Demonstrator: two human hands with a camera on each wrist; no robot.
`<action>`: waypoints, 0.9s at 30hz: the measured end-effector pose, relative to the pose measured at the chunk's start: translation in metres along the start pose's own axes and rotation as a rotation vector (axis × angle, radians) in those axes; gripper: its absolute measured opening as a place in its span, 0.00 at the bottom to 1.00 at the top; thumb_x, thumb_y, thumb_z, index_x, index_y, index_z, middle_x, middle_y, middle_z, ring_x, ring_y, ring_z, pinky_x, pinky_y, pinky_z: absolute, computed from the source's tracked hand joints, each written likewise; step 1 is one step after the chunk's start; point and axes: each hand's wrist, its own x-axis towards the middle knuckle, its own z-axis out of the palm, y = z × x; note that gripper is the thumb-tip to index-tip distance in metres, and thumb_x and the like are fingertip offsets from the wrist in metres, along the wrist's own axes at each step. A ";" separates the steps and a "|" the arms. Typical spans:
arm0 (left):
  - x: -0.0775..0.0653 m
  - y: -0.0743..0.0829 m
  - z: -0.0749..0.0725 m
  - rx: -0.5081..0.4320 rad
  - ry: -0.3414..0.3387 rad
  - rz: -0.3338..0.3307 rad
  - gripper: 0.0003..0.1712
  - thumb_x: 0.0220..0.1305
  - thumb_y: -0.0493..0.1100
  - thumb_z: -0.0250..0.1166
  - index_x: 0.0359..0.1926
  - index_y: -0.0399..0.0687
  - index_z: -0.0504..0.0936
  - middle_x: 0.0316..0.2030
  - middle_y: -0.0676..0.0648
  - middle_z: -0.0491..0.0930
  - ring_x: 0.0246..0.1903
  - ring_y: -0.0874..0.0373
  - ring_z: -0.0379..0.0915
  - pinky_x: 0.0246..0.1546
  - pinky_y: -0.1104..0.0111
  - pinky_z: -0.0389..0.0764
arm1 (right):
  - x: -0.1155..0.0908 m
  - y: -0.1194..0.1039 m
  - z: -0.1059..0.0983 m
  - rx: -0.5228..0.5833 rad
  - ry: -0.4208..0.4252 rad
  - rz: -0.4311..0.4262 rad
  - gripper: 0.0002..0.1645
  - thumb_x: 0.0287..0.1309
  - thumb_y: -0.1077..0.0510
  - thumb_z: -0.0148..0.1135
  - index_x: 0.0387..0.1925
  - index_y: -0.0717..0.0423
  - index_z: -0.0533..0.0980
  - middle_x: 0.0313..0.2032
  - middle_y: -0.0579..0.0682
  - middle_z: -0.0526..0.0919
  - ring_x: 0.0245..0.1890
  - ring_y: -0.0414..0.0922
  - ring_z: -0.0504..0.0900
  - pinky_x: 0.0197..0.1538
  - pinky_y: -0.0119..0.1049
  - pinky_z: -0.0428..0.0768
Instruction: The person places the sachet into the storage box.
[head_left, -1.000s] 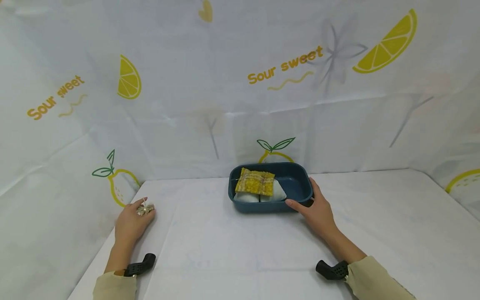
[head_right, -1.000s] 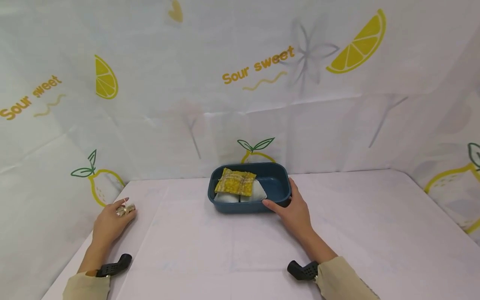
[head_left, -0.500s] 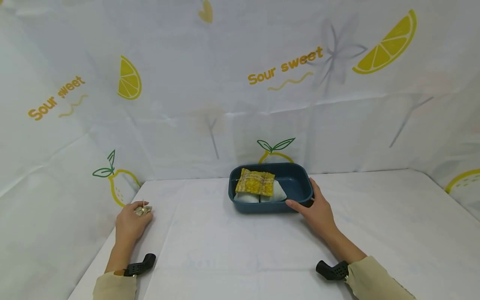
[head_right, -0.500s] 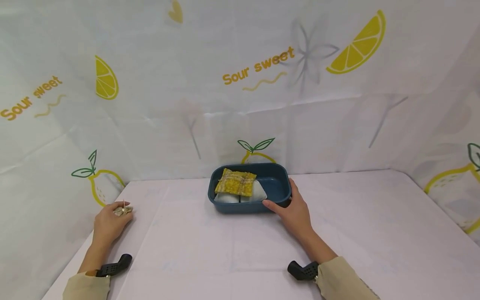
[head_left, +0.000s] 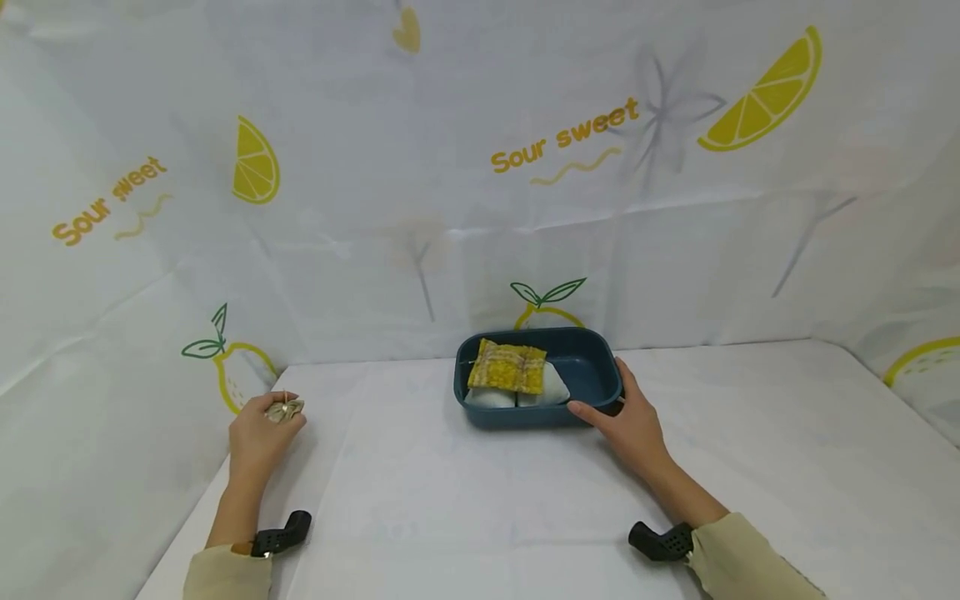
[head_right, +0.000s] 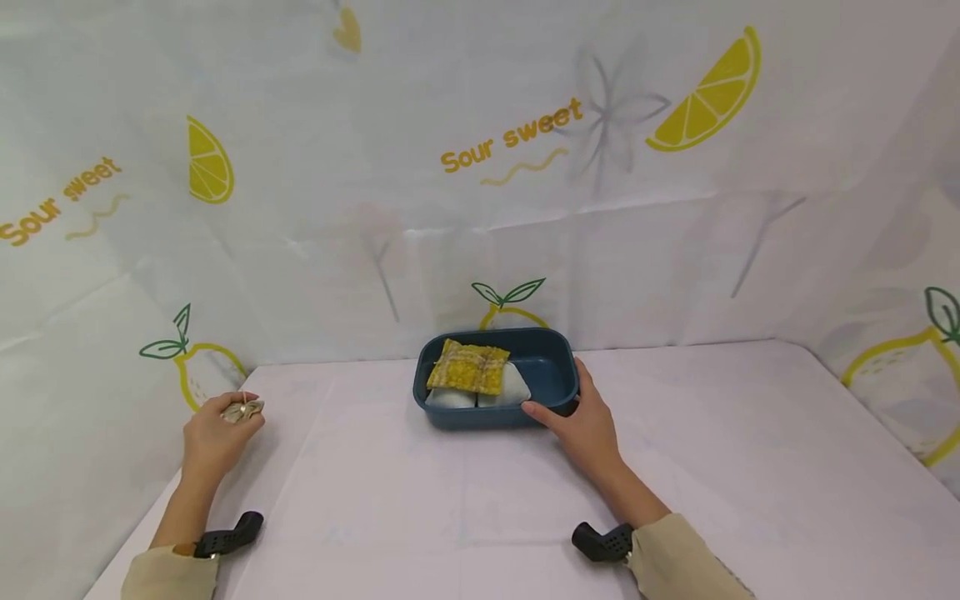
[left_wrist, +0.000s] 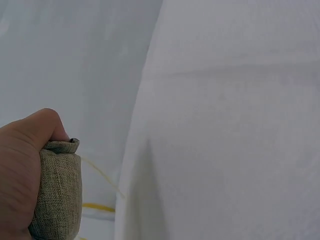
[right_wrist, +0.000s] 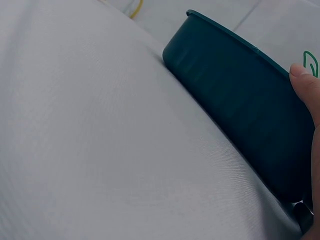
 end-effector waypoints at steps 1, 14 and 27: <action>0.000 0.004 -0.001 -0.004 0.002 0.015 0.17 0.57 0.40 0.67 0.48 0.44 0.84 0.50 0.36 0.80 0.46 0.44 0.75 0.40 0.61 0.70 | 0.000 0.000 0.000 0.000 -0.003 0.003 0.66 0.57 0.36 0.70 0.82 0.52 0.41 0.78 0.64 0.55 0.73 0.65 0.64 0.69 0.64 0.68; -0.010 0.067 -0.004 -0.077 0.037 0.229 0.15 0.56 0.36 0.68 0.46 0.44 0.86 0.47 0.42 0.81 0.43 0.51 0.76 0.39 0.70 0.73 | -0.001 -0.003 -0.002 0.012 -0.008 0.014 0.66 0.57 0.37 0.70 0.82 0.52 0.41 0.78 0.63 0.55 0.73 0.64 0.64 0.69 0.63 0.68; -0.019 0.147 0.014 -0.176 -0.063 0.452 0.17 0.56 0.33 0.68 0.48 0.45 0.86 0.51 0.44 0.80 0.44 0.49 0.80 0.41 0.62 0.81 | 0.000 -0.002 -0.003 0.011 -0.012 0.014 0.65 0.58 0.37 0.70 0.82 0.51 0.41 0.78 0.63 0.55 0.73 0.64 0.65 0.70 0.62 0.69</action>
